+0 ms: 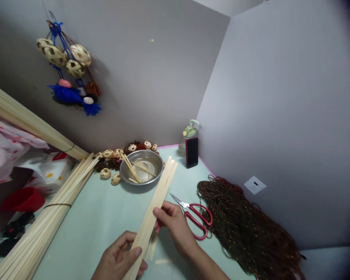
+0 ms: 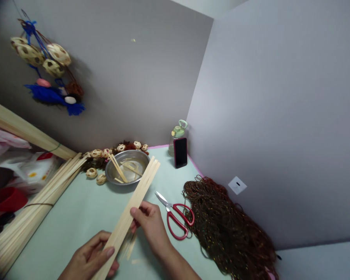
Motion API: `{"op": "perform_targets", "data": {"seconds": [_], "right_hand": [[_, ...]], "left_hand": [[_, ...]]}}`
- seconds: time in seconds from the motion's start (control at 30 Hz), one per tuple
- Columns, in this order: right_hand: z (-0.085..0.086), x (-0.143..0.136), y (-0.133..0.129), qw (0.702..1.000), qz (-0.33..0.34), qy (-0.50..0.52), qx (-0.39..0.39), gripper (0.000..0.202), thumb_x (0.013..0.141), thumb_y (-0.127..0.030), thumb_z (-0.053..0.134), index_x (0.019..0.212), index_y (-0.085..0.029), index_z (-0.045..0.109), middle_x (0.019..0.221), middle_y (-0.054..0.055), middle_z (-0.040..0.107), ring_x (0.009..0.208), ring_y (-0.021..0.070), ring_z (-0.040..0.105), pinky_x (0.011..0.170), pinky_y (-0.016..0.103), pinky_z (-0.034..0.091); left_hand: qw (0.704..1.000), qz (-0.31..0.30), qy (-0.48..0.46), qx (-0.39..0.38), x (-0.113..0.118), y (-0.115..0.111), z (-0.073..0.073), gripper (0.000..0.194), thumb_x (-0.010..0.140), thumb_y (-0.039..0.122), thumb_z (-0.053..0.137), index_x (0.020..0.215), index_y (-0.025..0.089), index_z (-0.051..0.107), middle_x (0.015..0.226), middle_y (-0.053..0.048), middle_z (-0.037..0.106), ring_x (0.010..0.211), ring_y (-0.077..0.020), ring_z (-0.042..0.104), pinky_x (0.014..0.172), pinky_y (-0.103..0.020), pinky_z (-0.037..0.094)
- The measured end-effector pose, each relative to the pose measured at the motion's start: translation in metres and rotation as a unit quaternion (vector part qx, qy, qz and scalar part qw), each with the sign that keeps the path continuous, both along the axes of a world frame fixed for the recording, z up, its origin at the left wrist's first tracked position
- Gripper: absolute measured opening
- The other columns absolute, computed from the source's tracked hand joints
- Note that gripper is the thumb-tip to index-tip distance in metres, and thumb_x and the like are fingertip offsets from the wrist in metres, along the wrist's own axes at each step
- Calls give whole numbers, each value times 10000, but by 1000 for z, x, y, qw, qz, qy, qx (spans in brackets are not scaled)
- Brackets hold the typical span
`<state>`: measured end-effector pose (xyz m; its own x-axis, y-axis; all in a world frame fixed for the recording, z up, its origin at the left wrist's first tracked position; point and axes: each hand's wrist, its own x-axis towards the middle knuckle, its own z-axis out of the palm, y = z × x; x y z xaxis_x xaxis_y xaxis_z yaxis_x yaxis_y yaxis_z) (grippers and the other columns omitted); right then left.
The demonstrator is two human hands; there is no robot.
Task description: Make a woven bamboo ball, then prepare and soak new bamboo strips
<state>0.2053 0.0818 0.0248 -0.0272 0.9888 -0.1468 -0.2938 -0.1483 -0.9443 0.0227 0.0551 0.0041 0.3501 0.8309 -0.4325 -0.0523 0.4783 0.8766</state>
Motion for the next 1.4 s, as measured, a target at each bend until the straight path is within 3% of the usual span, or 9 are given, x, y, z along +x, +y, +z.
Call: {"op": "perform_targets", "data": {"seconds": [0.23, 0.43, 0.77, 1.1, 1.4], "right_hand": [[4, 3, 0, 1000, -14, -14, -8, 359, 733, -455, 780, 737, -108, 690, 621, 27, 645, 501, 98, 538, 511, 218, 456], [8, 3, -1, 1000, -15, -7, -3, 300, 765, -406, 747, 733, -113, 688, 665, 36, 664, 520, 97, 550, 517, 215, 457], [11, 2, -1, 1000, -18, -1, -13, 284, 742, -394, 751, 739, -116, 694, 673, 34, 671, 502, 92, 548, 505, 211, 461], [9, 0, -2, 1000, -15, 10, -20, 311, 720, -417, 773, 774, -120, 699, 666, 29, 667, 515, 102, 560, 503, 215, 472], [7, 0, -1, 999, -5, 44, -17, 341, 722, -439, 787, 845, -130, 715, 682, 20, 656, 521, 102, 550, 456, 194, 430]], "left_hand": [[1000, -14, 5, -24, -3, 0, 7, 498, 638, 619, 810, 800, 196, 605, 633, 29, 648, 572, -150, 650, 542, -226, 485], [999, -23, -8, -31, -7, 0, 3, 448, 778, 637, 682, 841, 198, 615, 613, 11, 645, 570, -155, 632, 565, -235, 493], [999, -12, 10, -43, -5, -1, 12, 446, 792, 631, 664, 864, 190, 666, 615, 11, 647, 579, -158, 609, 579, -232, 486], [999, -23, 39, -1, -3, 4, 7, 474, 695, 651, 735, 772, 190, 657, 595, 3, 673, 573, -157, 596, 548, -218, 458], [998, -31, 56, 6, 2, 4, 16, 446, 756, 638, 680, 813, 196, 684, 593, 12, 648, 577, -162, 557, 525, -214, 410]]}}
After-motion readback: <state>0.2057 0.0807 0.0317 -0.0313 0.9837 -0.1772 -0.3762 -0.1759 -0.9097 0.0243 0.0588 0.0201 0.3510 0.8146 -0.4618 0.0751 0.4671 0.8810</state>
